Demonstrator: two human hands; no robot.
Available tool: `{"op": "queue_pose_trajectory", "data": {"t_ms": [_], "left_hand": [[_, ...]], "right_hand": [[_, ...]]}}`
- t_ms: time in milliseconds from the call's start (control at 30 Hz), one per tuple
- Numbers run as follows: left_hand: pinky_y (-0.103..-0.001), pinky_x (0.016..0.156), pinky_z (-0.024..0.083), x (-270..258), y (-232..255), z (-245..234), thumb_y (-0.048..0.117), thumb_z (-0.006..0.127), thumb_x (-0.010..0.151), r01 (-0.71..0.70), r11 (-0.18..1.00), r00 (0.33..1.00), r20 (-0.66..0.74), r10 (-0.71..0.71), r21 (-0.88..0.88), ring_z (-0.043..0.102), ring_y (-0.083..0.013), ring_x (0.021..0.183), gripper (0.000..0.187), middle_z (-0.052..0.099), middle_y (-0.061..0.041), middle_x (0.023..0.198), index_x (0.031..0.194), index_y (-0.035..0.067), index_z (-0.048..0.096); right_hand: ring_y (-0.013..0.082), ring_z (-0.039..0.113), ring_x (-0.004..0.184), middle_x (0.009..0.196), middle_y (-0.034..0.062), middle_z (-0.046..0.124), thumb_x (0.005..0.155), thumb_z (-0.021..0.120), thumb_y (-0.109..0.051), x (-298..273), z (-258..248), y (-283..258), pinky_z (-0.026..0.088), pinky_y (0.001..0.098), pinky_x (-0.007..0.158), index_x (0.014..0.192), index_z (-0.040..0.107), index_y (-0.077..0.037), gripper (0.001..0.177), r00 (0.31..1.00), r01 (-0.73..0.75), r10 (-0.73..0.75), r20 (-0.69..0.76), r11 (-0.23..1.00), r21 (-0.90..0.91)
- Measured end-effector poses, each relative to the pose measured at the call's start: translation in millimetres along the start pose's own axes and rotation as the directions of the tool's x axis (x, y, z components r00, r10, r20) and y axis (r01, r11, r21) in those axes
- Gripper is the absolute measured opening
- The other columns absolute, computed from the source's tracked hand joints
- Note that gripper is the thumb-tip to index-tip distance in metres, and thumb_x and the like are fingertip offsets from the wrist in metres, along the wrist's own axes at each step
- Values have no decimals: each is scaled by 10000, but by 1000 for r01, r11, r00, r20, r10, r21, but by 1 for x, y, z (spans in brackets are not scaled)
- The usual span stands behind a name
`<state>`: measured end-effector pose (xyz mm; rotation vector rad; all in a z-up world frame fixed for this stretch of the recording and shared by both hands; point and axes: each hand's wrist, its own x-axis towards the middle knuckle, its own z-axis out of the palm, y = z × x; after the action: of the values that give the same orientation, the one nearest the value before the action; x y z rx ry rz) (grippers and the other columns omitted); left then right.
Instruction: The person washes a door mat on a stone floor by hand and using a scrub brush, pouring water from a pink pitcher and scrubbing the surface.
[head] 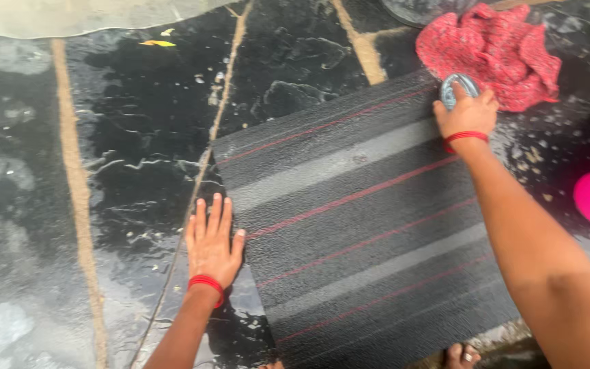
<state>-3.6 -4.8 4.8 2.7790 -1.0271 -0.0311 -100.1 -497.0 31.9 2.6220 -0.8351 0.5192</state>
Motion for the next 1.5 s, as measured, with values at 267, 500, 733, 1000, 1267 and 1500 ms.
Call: {"op": "queue_pose_trajectory", "data": {"t_ms": [267, 500, 733, 1000, 1267, 1500], "left_hand": [[-453, 1301, 87, 4, -5, -2, 479, 464, 1016, 60, 974, 961, 250, -115, 218, 80, -297, 1632, 577, 224, -40, 1696, 1497, 166, 405], [-488, 1229, 112, 1, -3, -3, 411, 472, 962, -14, 1000, 1000, -19, 13, -23, 131, -329, 1551, 688, 225, -71, 1680, 1579, 144, 328], [-501, 1225, 115, 1, -2, -5, 407, 466, 978, 2, 1000, 1000, -2, -2, -14, 132, -338, 1550, 670, 233, -70, 1674, 1579, 138, 338], [-475, 1291, 115, -1, -6, -11, 463, 447, 1030, 69, 996, 982, 173, -76, 48, 163, -322, 1576, 619, 257, -60, 1682, 1572, 178, 364], [-496, 1224, 127, 1, -3, -4, 413, 491, 966, 0, 1000, 1000, -10, 0, -20, 163, -344, 1542, 671, 248, -86, 1672, 1575, 171, 349], [-510, 1225, 128, 1, -6, -4, 397, 542, 946, 13, 994, 999, -50, -19, -107, 176, -357, 1542, 694, 262, -100, 1662, 1556, 123, 354]], "right_hand": [[393, 618, 982, 1043, 221, 648, 812, 758, -456, -75, -145, -264, 530, 503, 855, 1271, 709, -232, 513, 858, 364, -499, -122, 422, 831], [340, 678, 940, 1144, 123, 696, 910, 673, -299, 21, -7, -48, 537, 509, 851, 1294, 671, -142, 415, 973, 211, -231, 14, 909, 359], [382, 630, 918, 1002, 212, 673, 815, 726, -471, 38, -13, -141, 504, 525, 749, 1261, 693, -140, 556, 977, 87, -141, 157, 947, 310], [357, 667, 907, 1008, 234, 666, 1005, 685, -575, -27, -122, -353, 558, 452, 800, 1128, 660, -10, 579, 949, -75, -207, 238, 583, 809], [326, 700, 1040, 1220, 118, 697, 1017, 611, -358, 55, 20, 3, 541, 518, 952, 1266, 686, -149, 333, 950, 27, -98, 296, 971, 236], [365, 640, 1054, 1165, 127, 696, 751, 789, -388, -6, -47, -234, 507, 498, 924, 1270, 695, -224, 553, 909, 373, -404, -104, 673, 639]]}}
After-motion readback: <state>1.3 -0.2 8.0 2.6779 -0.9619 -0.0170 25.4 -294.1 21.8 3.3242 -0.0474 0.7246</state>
